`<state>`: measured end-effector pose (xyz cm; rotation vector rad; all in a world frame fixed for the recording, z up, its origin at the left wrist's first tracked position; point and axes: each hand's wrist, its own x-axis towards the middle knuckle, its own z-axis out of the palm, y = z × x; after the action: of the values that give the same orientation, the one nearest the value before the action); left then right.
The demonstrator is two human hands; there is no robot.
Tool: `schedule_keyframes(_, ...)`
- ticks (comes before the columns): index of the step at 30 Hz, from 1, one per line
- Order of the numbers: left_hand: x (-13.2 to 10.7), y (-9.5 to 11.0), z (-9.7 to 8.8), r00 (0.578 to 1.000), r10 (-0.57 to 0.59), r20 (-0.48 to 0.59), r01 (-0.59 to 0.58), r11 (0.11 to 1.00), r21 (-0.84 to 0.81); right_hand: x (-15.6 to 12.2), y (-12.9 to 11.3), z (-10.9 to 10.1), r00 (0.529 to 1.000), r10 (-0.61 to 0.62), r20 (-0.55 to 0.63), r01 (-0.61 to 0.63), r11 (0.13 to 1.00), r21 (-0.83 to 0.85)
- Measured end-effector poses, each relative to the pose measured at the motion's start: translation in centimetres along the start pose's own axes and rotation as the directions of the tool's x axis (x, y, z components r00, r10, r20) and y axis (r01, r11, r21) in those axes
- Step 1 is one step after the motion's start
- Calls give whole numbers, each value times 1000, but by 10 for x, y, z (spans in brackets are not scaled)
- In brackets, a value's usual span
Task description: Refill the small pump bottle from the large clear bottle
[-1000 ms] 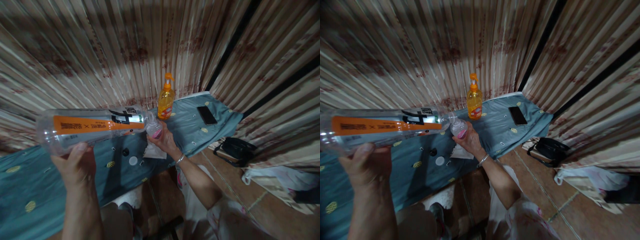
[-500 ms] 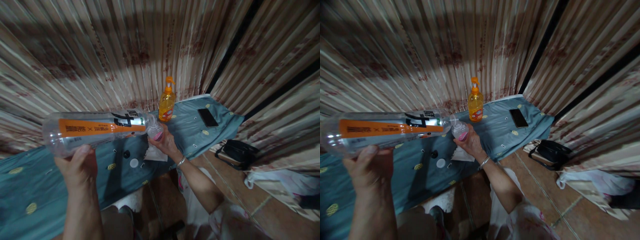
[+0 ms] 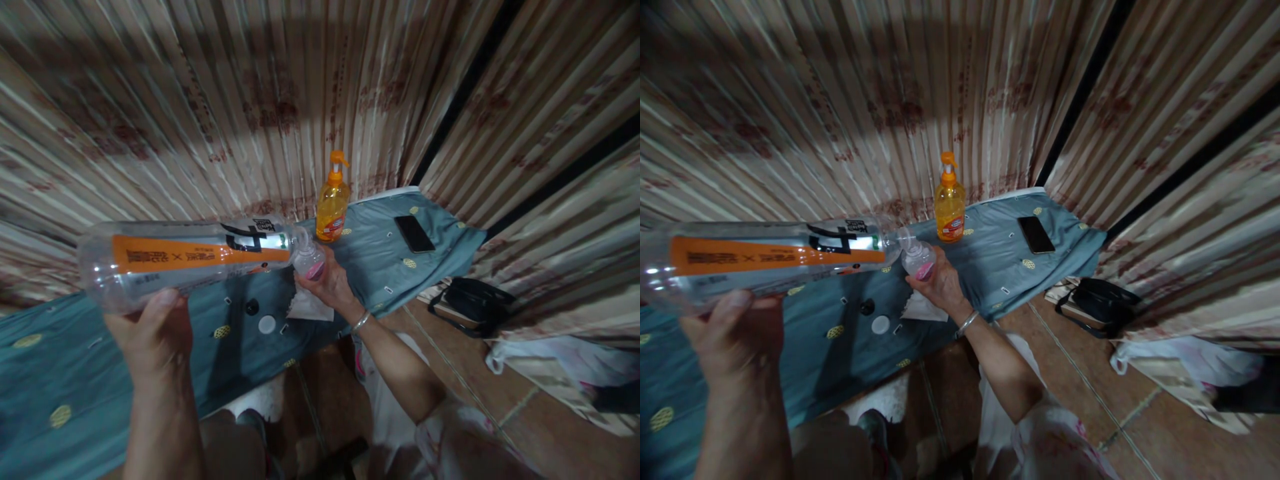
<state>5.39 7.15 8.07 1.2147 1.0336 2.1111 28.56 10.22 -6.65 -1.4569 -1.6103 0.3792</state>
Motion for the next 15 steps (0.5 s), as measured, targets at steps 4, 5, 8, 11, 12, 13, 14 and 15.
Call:
schedule_keyframes(4, 1, -4, -2, 999, 13, -35, -14, 999, -40, 0, -2, -1, 1000, 12, 12, -12, 1000, -7)
schedule_keyframes(5, 1, -5, -3, 999, 16, -33, -18, 999, -50, 0, -2, -2, 1000, 9, 14, -9, 1000, -6)
schedule_keyframes(8, 1, -6, -4, 1000, 16, -22, -18, 996, -82, 1, -3, -2, 1000, 3, 16, -3, 1000, 5)
schedule_keyframes(11, 0, -6, -5, 1000, 12, -15, -13, 994, -107, 1, -3, -2, 1000, 10, 18, -10, 1000, 11)
schedule_keyframes(12, 0, -5, -5, 1000, 17, -15, -18, 994, -108, 1, -3, -2, 1000, 16, 18, -16, 1000, 12)
schedule_keyframes(13, -1, -5, -5, 1000, 25, -13, -26, 994, -103, 1, -3, -2, 1000, 21, 19, -21, 1000, 15)
schedule_keyframes(14, -1, -5, -6, 1000, 30, -1, -30, 996, -89, 1, -3, -1, 1000, 24, 18, -25, 1000, 18)
schedule_keyframes(15, -1, -6, -6, 999, 33, 13, -32, 997, -74, 1, -3, -1, 1000, 26, 17, -26, 999, 21)
